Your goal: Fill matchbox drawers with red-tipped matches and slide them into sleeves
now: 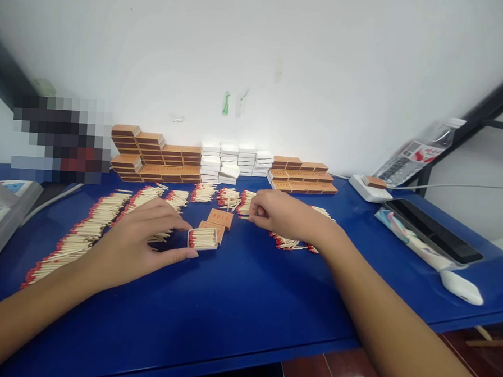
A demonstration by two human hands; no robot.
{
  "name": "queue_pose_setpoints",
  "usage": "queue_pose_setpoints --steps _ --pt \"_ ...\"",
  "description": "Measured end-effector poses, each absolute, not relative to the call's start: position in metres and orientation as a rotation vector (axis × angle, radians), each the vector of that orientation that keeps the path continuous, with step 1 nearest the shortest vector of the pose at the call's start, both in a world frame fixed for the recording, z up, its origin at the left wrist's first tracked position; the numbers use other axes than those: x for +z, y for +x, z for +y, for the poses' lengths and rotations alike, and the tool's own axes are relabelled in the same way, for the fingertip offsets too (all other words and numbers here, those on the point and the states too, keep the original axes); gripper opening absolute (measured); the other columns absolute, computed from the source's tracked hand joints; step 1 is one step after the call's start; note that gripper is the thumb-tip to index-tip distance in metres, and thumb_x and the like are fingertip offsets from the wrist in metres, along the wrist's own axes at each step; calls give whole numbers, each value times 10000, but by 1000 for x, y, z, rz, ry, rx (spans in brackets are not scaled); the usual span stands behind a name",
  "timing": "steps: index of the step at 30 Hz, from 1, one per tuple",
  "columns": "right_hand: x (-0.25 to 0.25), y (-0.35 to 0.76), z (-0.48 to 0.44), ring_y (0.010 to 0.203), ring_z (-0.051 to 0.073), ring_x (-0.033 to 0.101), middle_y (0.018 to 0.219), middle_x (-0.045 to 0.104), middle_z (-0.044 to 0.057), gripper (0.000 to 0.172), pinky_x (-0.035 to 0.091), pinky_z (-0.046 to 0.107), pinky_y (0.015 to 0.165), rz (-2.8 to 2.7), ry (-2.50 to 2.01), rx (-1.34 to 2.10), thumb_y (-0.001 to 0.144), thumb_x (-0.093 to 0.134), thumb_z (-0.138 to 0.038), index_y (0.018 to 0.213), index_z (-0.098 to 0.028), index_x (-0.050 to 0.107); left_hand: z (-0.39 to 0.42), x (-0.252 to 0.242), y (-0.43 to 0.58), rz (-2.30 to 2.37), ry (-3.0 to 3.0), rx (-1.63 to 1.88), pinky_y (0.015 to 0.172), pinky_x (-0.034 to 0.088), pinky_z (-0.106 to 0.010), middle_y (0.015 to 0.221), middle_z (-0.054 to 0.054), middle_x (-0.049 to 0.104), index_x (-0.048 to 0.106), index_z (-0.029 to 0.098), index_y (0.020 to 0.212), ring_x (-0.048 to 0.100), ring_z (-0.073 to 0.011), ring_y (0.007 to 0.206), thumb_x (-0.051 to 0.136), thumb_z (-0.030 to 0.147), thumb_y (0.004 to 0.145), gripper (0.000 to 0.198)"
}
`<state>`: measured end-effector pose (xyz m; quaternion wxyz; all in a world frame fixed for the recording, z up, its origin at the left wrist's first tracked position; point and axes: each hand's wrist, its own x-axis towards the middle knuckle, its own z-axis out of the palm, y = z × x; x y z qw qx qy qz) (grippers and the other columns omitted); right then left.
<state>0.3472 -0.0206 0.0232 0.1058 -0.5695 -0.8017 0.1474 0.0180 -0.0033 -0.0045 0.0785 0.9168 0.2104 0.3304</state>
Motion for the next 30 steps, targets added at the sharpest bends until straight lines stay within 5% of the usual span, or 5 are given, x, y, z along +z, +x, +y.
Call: queue_pose_setpoints --steps 30 --pt "25 338 -25 702 183 530 812 638 23 177 346 331 647 -2417 -1688 425 1015 610 -340 883 -225 635 -4 -4 19 633 2763 998 844 533 -376 956 -38 776 775 175 1053 654 -212 905 858 453 940 311"
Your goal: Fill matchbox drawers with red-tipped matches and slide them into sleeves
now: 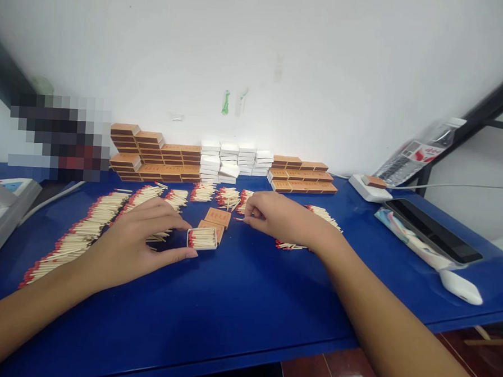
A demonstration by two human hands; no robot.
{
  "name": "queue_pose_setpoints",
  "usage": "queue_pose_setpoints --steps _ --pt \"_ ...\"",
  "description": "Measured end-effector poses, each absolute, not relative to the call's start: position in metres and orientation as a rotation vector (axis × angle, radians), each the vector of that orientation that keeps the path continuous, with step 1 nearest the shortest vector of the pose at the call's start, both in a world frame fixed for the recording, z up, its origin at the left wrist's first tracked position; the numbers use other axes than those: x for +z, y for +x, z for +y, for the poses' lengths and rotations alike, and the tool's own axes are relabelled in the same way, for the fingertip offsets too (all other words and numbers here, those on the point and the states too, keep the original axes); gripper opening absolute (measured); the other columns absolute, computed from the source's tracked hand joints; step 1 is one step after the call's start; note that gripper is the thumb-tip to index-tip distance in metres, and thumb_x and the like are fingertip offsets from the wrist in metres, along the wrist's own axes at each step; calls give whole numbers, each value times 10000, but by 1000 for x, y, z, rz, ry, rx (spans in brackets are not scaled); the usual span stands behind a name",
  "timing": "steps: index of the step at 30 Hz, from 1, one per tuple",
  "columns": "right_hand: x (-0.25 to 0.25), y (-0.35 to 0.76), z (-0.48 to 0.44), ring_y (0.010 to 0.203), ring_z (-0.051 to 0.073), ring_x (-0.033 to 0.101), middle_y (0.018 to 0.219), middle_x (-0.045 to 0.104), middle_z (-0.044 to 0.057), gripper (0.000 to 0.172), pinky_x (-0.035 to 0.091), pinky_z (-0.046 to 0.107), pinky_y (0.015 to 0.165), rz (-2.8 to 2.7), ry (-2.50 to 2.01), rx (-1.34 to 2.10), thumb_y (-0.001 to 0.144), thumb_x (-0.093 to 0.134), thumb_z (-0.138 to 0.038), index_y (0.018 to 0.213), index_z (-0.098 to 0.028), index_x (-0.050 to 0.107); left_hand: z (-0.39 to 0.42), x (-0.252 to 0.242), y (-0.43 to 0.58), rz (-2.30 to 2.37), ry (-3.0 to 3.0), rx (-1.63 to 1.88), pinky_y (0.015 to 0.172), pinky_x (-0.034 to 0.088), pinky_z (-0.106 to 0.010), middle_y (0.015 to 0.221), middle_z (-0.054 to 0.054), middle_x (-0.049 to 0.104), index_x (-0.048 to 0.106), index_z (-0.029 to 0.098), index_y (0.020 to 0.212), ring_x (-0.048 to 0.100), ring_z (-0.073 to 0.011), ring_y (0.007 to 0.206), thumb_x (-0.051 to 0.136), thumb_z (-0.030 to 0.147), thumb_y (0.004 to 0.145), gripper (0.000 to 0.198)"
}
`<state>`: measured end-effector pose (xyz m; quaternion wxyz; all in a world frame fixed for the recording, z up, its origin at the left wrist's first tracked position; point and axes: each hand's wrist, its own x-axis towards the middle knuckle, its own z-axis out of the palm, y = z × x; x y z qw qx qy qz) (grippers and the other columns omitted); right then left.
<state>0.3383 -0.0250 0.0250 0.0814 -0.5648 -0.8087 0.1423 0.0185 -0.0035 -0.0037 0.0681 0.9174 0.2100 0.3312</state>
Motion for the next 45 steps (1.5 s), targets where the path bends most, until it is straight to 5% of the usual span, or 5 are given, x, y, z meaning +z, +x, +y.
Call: queue_pose_setpoints --steps 16,45 --pt "22 342 -22 792 215 590 934 708 72 211 401 341 700 -2423 -1679 475 1037 548 -363 949 -220 675 -3 -2 18 640 2757 992 827 532 -376 936 -35 767 778 178 1047 647 -215 904 854 462 941 313" --pt "27 340 -26 739 190 559 873 680 51 194 390 326 669 -2399 -1659 502 1036 579 -346 934 -212 675 -3 -3 19 628 2757 1005 832 537 -377 944 -43 779 773 187 1058 648 -219 903 848 465 946 309"
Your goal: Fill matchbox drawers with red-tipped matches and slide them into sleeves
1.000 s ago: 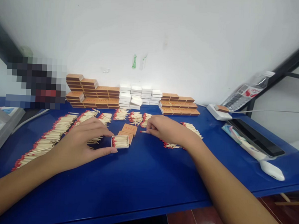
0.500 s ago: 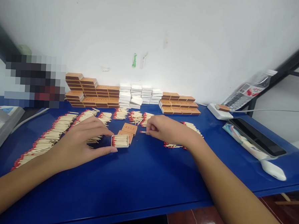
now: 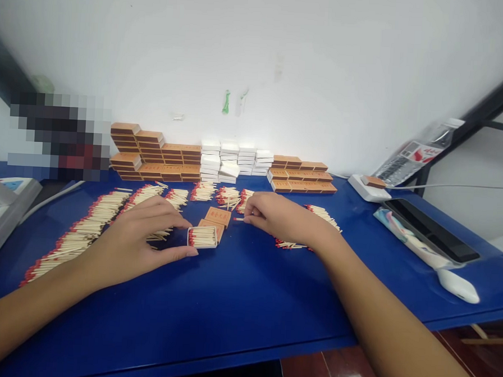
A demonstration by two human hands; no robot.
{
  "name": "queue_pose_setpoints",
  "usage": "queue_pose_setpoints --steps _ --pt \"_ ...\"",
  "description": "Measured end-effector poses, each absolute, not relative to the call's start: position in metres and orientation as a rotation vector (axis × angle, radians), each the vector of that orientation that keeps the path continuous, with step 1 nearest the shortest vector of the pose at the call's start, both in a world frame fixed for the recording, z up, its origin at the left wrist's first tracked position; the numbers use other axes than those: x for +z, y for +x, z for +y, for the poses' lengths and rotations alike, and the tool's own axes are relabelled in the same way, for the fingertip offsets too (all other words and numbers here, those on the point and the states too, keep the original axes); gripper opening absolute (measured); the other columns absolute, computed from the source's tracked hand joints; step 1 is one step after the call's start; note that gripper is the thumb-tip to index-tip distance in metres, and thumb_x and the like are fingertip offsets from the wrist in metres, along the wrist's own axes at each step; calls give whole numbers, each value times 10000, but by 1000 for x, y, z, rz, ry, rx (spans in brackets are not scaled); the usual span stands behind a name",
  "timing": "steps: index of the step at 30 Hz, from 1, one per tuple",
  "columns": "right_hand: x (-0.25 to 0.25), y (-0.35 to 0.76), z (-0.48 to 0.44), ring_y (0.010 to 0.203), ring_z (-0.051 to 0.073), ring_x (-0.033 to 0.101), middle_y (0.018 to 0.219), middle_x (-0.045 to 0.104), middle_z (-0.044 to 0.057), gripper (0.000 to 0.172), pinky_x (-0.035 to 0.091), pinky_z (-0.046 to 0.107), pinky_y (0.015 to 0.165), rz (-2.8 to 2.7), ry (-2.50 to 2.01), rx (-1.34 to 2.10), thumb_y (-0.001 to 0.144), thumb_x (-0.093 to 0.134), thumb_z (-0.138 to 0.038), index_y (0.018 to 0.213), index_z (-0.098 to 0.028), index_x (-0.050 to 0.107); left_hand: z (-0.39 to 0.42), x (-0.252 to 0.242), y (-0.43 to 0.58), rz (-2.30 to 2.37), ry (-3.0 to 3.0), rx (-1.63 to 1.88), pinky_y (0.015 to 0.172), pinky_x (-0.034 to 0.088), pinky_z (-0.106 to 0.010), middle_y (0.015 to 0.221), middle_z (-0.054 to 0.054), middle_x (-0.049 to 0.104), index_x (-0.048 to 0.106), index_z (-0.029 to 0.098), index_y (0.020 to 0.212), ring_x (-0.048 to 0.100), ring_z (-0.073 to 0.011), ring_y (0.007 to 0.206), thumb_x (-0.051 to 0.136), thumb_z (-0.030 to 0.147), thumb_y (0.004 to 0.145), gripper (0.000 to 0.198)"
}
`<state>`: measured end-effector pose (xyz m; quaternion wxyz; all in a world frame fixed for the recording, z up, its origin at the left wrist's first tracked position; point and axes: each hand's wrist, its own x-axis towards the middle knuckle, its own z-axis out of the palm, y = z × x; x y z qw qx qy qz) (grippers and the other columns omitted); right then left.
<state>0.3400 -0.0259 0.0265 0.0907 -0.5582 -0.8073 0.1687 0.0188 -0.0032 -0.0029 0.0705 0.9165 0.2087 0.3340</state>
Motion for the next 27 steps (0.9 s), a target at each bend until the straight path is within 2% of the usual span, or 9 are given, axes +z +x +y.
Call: queue_pose_setpoints --steps 5,10,15,18,22,27 --pt "35 315 -40 763 186 559 871 661 32 242 385 319 679 -2331 -1441 488 1073 597 -425 974 -222 683 -4 -2 19 627 2761 989 828 534 -378 931 -37 774 775 193 1055 643 -213 888 854 454 945 294" --pt "33 284 -57 804 179 588 938 699 28 139 416 312 709 -2355 -1308 589 1078 596 -289 979 -234 677 -5 -3 19 619 2766 974 882 534 -400 1009 -55 792 766 196 1057 665 -229 948 861 445 941 290" --pt "31 277 -62 841 183 623 979 718 34 103 447 309 732 -2343 -1278 619 1059 604 -224 991 -237 681 -4 -3 20 606 2752 979 879 533 -402 996 -55 790 758 186 1047 658 -226 935 867 441 935 299" --pt "31 278 -62 849 182 631 978 719 32 105 451 308 746 -2356 -1246 588 1061 622 -237 990 -236 698 -4 -3 20 607 2754 982 873 536 -396 990 -53 787 753 182 1046 659 -223 932 867 437 935 300" --pt "33 277 -61 818 186 618 938 710 38 197 439 317 732 -2378 -1247 549 1084 632 -340 943 -231 716 -4 -3 20 617 2757 997 867 542 -386 983 -48 785 749 193 1032 666 -222 932 866 445 935 295" --pt "33 277 -61 792 182 587 906 707 25 113 410 315 707 -2362 -1314 537 1039 649 -253 933 -234 682 -4 -3 20 611 2759 984 867 537 -390 984 -51 783 756 183 1041 661 -223 924 876 441 924 309"
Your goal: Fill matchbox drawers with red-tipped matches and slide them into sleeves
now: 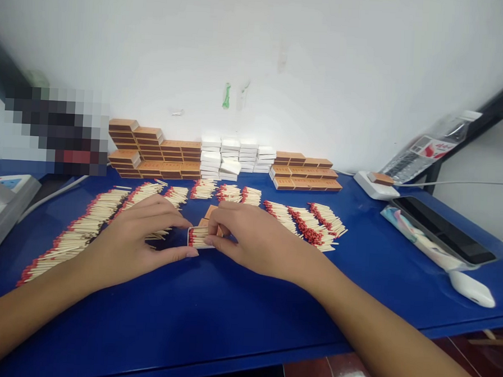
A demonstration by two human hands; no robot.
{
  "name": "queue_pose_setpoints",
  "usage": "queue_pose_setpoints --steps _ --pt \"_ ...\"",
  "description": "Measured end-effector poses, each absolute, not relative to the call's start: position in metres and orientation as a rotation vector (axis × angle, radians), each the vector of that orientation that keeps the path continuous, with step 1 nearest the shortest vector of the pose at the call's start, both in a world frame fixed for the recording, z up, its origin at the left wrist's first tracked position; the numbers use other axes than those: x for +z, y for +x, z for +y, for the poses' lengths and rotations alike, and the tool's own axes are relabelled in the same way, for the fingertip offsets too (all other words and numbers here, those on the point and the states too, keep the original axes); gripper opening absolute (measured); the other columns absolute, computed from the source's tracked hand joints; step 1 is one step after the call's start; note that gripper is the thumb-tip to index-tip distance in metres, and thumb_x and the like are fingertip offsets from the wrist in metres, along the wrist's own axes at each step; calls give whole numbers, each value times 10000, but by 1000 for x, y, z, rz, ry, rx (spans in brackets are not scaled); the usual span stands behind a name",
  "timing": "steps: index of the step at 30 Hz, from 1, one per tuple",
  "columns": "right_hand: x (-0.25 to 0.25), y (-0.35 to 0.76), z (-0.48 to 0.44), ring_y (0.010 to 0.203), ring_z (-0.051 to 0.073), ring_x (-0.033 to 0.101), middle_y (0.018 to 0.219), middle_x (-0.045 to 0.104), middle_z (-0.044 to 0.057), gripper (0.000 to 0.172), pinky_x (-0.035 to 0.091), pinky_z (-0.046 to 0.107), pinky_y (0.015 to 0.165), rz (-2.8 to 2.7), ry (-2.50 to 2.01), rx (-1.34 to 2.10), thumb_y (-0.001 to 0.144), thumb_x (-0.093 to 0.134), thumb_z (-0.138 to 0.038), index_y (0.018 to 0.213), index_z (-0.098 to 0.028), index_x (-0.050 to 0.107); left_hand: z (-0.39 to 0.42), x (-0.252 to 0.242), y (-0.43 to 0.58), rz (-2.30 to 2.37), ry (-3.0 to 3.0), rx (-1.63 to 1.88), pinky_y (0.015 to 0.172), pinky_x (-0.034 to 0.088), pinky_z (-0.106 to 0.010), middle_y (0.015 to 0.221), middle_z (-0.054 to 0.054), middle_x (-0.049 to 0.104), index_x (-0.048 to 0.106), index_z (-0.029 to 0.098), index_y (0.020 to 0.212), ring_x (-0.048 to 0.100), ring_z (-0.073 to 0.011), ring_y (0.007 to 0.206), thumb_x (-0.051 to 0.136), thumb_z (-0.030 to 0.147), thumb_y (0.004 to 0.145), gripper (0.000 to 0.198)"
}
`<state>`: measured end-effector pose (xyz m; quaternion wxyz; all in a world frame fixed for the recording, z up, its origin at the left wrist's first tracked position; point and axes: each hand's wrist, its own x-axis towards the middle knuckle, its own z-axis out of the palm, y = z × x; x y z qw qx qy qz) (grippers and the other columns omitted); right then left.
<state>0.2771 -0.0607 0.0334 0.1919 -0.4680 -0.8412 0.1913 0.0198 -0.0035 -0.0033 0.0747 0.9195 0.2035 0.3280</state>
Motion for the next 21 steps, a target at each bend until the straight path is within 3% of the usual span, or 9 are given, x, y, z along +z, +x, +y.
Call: queue_pose_setpoints --steps 9,15,21 --pt "32 280 -57 753 164 555 849 675 7 108 386 302 684 -2348 -1297 522 1028 649 -254 928 -230 683 -4 -3 20 602 2745 975 877 524 -404 981 -51 777 758 180 1048 644 -223 916 872 446 927 314" --pt "29 277 -56 726 159 549 821 658 6 173 376 299 640 -2326 -1297 592 1037 673 -355 924 -228 703 -5 -3 21 583 2730 951 865 518 -395 984 -49 778 756 181 1056 644 -223 924 870 429 931 301" --pt "26 286 -47 713 151 537 806 631 -3 150 380 294 640 -2256 -1340 496 1024 670 -315 911 -222 704 -3 -3 18 615 2742 956 846 512 -372 943 -40 760 751 190 1034 644 -221 913 859 438 940 286"
